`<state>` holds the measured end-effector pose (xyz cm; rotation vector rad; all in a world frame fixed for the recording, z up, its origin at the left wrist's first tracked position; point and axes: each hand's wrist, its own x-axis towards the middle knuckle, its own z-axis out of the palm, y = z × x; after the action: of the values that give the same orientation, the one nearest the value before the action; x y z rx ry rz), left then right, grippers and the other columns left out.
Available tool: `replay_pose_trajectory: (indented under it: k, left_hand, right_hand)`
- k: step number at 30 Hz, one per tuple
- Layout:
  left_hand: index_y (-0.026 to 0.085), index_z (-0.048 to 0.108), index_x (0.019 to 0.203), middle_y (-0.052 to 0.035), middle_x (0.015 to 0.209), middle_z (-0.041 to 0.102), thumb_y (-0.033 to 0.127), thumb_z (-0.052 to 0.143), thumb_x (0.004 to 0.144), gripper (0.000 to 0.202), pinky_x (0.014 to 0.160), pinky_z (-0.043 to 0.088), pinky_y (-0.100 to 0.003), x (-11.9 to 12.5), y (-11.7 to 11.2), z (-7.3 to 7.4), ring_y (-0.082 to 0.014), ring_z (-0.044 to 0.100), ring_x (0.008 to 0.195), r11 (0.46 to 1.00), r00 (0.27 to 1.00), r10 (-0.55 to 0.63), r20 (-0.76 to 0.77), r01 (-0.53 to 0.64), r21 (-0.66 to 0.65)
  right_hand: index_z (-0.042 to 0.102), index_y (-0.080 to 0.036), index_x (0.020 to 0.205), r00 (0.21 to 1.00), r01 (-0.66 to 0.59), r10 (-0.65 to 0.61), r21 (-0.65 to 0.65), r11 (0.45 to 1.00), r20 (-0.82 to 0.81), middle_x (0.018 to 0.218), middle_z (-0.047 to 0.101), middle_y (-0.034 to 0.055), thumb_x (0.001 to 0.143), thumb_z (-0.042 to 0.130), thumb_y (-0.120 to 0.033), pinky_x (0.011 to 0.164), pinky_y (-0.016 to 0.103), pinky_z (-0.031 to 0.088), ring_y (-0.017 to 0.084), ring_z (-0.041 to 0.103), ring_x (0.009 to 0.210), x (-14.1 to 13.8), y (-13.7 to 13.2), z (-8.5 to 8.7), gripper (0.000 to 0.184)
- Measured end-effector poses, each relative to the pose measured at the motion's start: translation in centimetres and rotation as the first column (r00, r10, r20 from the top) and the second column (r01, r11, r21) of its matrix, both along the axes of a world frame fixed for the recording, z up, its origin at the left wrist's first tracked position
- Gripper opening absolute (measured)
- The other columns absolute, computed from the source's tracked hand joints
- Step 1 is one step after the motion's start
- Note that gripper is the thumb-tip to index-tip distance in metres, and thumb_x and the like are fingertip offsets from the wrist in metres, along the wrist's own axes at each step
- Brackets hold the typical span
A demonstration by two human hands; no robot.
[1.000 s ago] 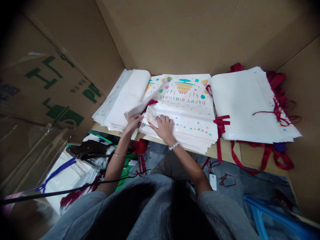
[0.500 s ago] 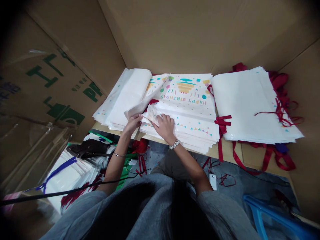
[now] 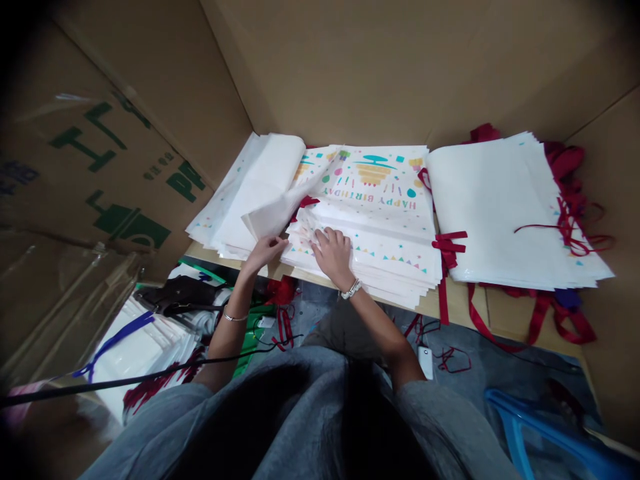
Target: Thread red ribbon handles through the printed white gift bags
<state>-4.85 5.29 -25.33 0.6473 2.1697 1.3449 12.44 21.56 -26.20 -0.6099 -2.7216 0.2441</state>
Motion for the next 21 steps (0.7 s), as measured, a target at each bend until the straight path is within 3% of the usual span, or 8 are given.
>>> replay_pose_trajectory:
  k: [12,21]
  left_hand:
    - [0.018,0.068,0.064,-0.0016,0.063,0.061,0.044,0.087,0.074,0.034,0.060,0.035,-0.027,0.41,0.20,0.38,-0.0161,0.051,0.063,0.997,0.998,-0.041,-0.044,0.038,-0.068]
    - [0.018,0.069,0.063,0.0002,0.061,0.058,0.043,0.089,0.071,0.033,0.058,0.032,-0.026,0.58,0.47,0.72,-0.0134,0.046,0.061,0.999,0.982,-0.033,0.189,0.039,-0.030]
  right_hand:
    - [0.064,-0.023,0.141,1.000,-0.004,0.004,-0.003,1.000,-0.028,0.142,0.062,0.0112,0.110,0.040,-0.046,0.095,0.043,0.033,0.031,0.047,0.120,0.06,0.03,-0.26,0.045]
    - [0.063,-0.023,0.142,0.999,-0.011,0.011,-0.005,1.000,-0.030,0.143,0.060,0.0123,0.109,0.041,-0.046,0.095,0.044,0.033,0.033,0.046,0.121,0.09,0.02,-0.59,0.046]
